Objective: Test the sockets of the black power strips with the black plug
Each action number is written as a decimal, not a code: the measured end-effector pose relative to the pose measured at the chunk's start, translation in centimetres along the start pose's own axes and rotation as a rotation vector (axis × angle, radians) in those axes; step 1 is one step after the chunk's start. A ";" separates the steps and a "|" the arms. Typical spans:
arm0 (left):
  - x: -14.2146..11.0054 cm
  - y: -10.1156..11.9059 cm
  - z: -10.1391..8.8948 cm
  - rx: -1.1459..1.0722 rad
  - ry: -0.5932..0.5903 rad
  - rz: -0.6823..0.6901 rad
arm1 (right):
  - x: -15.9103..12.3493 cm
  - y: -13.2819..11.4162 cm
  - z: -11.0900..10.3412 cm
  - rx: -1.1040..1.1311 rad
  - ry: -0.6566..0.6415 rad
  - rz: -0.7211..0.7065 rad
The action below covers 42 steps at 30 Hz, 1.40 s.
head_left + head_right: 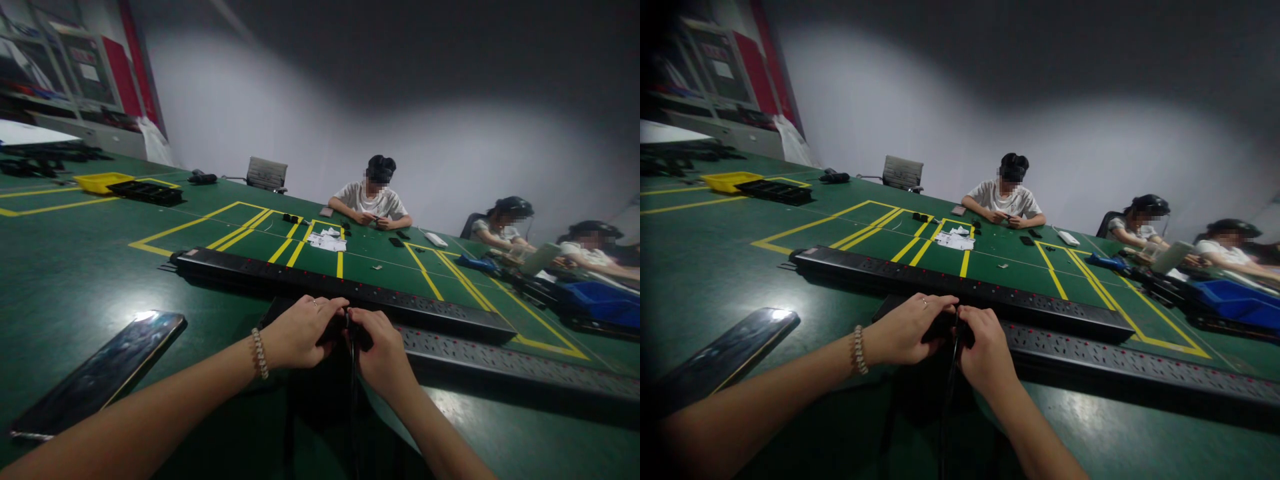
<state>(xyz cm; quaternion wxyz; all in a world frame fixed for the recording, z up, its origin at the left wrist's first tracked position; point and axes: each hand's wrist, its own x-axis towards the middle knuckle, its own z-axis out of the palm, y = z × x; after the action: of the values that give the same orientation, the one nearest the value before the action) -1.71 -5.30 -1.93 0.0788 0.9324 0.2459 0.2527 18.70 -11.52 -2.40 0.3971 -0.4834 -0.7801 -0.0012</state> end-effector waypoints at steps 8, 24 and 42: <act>-0.1 0.0 -0.3 -0.021 -0.014 -0.004 | -0.2 0.3 0.5 0.015 0.018 0.088; -0.1 0.0 -0.2 -0.007 -0.071 -0.045 | -0.9 0.5 1.2 0.044 0.147 -0.011; -0.5 0.1 -0.4 0.038 -0.025 0.000 | -0.2 -0.6 -1.5 -0.114 0.578 -0.087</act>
<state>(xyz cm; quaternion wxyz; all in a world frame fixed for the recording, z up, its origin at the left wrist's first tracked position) -2.22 -5.66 -1.79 0.0641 0.9368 0.2497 0.2365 19.20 -12.55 -1.29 0.5746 -0.4508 -0.6534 -0.1993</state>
